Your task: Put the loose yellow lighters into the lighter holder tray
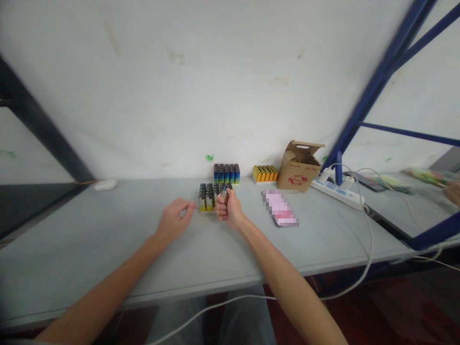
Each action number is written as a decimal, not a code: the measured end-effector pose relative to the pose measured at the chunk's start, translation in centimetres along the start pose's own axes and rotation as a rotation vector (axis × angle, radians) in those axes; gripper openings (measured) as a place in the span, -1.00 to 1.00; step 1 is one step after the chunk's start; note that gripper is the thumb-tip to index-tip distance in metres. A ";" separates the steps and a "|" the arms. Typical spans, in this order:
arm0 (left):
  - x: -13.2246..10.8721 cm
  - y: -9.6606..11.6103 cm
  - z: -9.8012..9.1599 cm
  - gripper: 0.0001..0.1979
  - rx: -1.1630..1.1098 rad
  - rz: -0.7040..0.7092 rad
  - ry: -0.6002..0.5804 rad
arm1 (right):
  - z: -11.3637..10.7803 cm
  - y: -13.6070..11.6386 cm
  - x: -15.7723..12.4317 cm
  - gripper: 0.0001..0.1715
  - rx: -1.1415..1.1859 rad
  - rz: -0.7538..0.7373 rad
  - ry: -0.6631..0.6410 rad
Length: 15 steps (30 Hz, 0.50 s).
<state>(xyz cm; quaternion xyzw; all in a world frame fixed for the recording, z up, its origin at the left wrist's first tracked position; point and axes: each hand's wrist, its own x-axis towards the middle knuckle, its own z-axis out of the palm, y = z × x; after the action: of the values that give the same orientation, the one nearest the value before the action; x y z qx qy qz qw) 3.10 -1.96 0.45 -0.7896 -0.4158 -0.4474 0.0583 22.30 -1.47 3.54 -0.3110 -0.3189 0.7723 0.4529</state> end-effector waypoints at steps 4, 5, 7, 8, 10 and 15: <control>0.0 0.0 0.0 -0.66 -0.001 -0.005 -0.002 | -0.1 0.0 0.0 -0.50 0.005 0.003 -0.037; 0.0 0.1 0.0 -0.66 0.000 -0.005 -0.001 | -0.1 0.0 0.0 -0.50 0.007 0.006 -0.043; 0.0 0.1 0.0 -0.66 0.002 -0.003 0.001 | -0.1 0.1 0.0 -0.49 0.011 0.016 -0.050; 0.0 0.0 0.0 -0.66 0.004 -0.001 0.003 | -0.1 0.1 0.0 -0.49 0.012 0.020 -0.054; 0.0 0.0 0.0 -0.65 0.006 0.003 0.011 | -0.1 0.1 0.0 -0.47 0.014 0.027 -0.065; 0.0 -0.1 0.1 -0.66 0.006 0.000 0.015 | 0.0 0.0 -0.1 -0.37 0.013 0.023 -0.099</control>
<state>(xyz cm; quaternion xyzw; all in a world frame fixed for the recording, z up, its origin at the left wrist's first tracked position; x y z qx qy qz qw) 3.10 -1.85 0.39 -0.7861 -0.4166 -0.4520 0.0638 22.34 -1.57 3.56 -0.2733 -0.3322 0.7940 0.4296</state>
